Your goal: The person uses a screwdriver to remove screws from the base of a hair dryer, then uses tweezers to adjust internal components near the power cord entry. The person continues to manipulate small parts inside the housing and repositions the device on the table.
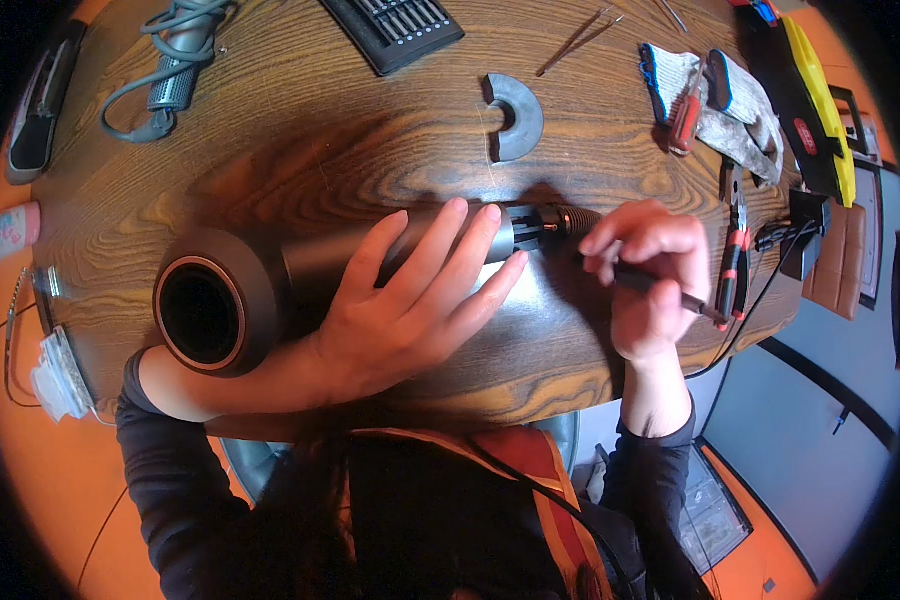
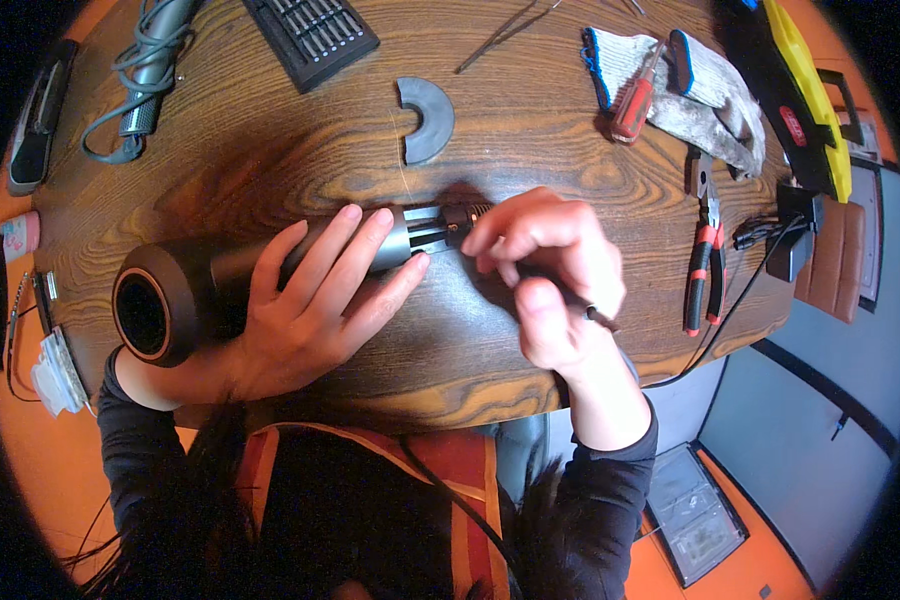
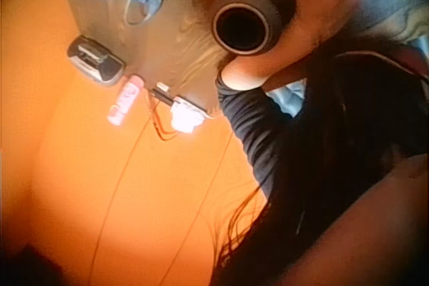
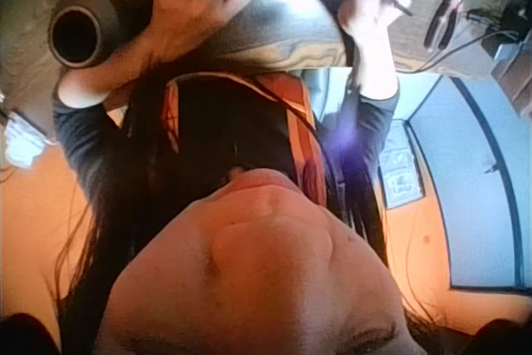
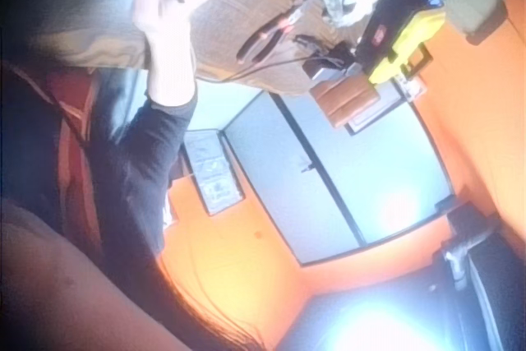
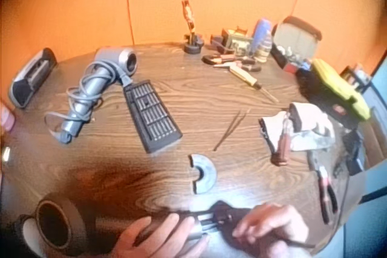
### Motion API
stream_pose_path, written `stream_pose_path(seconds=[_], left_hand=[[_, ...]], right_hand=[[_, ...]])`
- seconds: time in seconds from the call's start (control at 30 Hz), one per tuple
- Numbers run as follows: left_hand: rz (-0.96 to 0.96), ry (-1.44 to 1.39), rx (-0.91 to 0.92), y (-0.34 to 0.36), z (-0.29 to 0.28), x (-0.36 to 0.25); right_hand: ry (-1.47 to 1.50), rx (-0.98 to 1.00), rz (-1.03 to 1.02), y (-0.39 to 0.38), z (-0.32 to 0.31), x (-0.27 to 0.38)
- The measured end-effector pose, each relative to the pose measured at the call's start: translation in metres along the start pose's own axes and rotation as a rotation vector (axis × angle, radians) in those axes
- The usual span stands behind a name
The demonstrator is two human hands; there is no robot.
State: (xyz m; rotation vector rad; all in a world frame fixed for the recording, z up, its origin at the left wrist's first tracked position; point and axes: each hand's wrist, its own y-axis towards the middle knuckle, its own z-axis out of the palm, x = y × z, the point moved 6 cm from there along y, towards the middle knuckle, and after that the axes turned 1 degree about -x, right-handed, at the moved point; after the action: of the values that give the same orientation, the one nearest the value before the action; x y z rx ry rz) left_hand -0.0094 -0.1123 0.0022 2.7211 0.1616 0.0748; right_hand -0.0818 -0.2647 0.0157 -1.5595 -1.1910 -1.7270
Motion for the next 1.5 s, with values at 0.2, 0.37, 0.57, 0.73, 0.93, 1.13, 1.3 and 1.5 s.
stream_pose_path(seconds=[0.2, 0.37, 0.57, 0.73, 0.93, 1.13, 1.3, 1.5], left_hand=[[0.002, -0.005, -0.009, -0.002, -0.007, 0.006], [-0.020, -0.021, -0.005, -0.004, -0.009, 0.009], [-0.045, 0.005, -0.031, -0.002, -0.006, 0.009], [-0.041, 0.036, -0.060, -0.002, -0.008, 0.008], [-0.041, 0.054, -0.095, -0.005, -0.005, 0.005], [-0.041, 0.075, -0.098, -0.006, -0.002, 0.005], [-0.053, 0.074, -0.148, -0.005, -0.003, 0.005], [-0.079, 0.057, -0.081, -0.007, -0.002, 0.004]], right_hand=[[0.039, -0.143, 0.203, 0.001, -0.003, -0.022], [0.198, -0.163, 0.078, 0.006, -0.007, -0.016], [0.275, -0.147, 0.019, 0.010, -0.020, -0.008], [0.985, -0.396, 0.268, 0.001, -0.040, -0.023], [0.582, -0.170, 0.111, 0.007, -0.032, -0.014], [0.028, -0.216, 0.043, 0.005, -0.017, 0.009], [-0.263, -0.400, -0.072, 0.001, -0.011, 0.027], [-0.520, -0.287, -0.270, -0.008, -0.010, 0.032]])
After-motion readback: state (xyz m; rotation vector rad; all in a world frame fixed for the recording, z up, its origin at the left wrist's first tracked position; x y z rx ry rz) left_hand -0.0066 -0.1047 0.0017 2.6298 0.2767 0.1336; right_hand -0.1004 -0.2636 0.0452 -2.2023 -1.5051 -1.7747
